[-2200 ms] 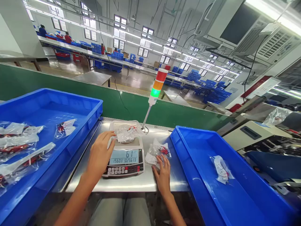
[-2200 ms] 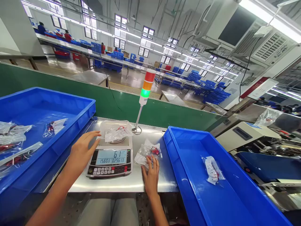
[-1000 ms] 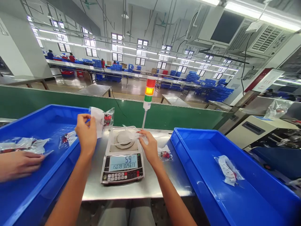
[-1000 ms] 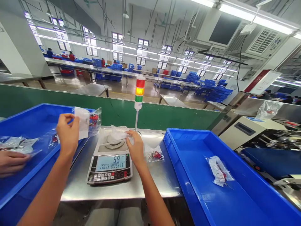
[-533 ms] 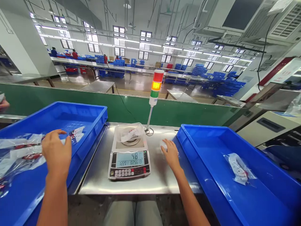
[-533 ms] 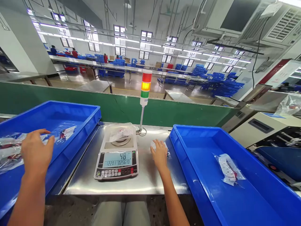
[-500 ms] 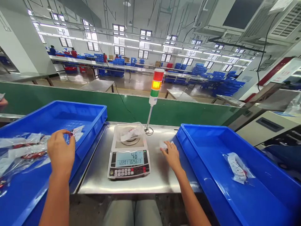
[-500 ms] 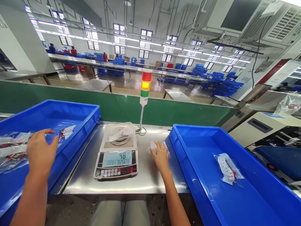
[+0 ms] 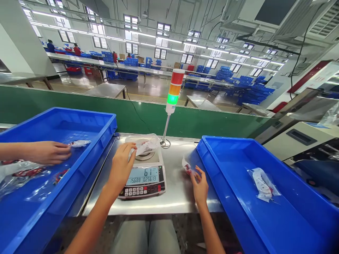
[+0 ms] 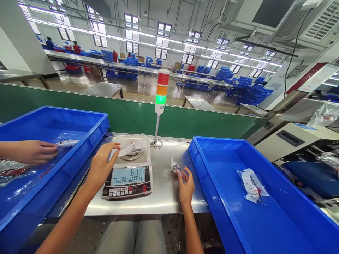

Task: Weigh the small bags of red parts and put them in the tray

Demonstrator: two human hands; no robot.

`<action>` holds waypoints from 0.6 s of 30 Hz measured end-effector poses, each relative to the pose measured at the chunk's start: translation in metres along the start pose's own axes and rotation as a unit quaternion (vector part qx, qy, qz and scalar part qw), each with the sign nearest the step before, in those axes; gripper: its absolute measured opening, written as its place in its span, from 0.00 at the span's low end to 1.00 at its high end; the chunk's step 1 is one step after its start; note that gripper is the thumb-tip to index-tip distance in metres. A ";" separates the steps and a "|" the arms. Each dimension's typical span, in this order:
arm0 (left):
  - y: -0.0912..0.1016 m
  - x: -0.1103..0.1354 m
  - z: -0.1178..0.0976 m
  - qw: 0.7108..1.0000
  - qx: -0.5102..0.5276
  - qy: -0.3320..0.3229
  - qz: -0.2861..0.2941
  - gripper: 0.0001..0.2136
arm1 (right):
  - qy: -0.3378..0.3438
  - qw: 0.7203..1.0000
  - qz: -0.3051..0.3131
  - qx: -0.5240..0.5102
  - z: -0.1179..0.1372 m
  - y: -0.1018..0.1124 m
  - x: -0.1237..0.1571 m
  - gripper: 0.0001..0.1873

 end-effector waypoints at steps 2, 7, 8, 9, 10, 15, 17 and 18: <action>-0.004 -0.002 -0.002 1.000 0.002 -0.004 -0.001 0.10 | -0.058 0.992 -0.057 -0.100 -0.004 0.004 0.009 0.29; -0.020 -0.012 0.001 1.000 -0.010 -0.016 0.010 0.09 | -0.142 0.961 -0.096 -0.217 -0.017 0.013 0.033 0.30; -0.025 -0.015 0.002 1.000 -0.013 -0.021 0.018 0.08 | -0.154 0.956 -0.089 -0.232 -0.017 0.014 0.037 0.30; -0.030 -0.018 0.002 0.999 -0.016 -0.025 0.027 0.08 | -0.165 0.952 -0.079 -0.244 -0.015 0.014 0.040 0.30; -0.036 -0.020 0.002 0.999 -0.020 -0.025 0.037 0.08 | -0.175 0.949 -0.065 -0.254 -0.010 0.013 0.043 0.30; -0.066 -0.038 -0.003 0.998 -0.016 -0.009 0.056 0.14 | -0.137 0.958 -0.011 -0.251 0.044 -0.007 0.042 0.28; -0.070 -0.048 -0.006 0.999 -0.004 -0.001 0.037 0.08 | -0.085 0.969 0.008 -0.231 0.075 -0.019 0.033 0.26; -0.068 -0.053 -0.006 1.000 0.003 0.009 0.018 0.06 | -0.055 0.975 0.022 -0.216 0.090 -0.025 0.027 0.25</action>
Point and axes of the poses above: each hand's wrist, its own x-axis away from the middle knuckle, its own y-axis out of the back of the hand, z = x × y, the point moved 2 cm from there along -x, towards the middle knuckle, and after that the axes turned 7 degrees about z, right-handed, at the moved point
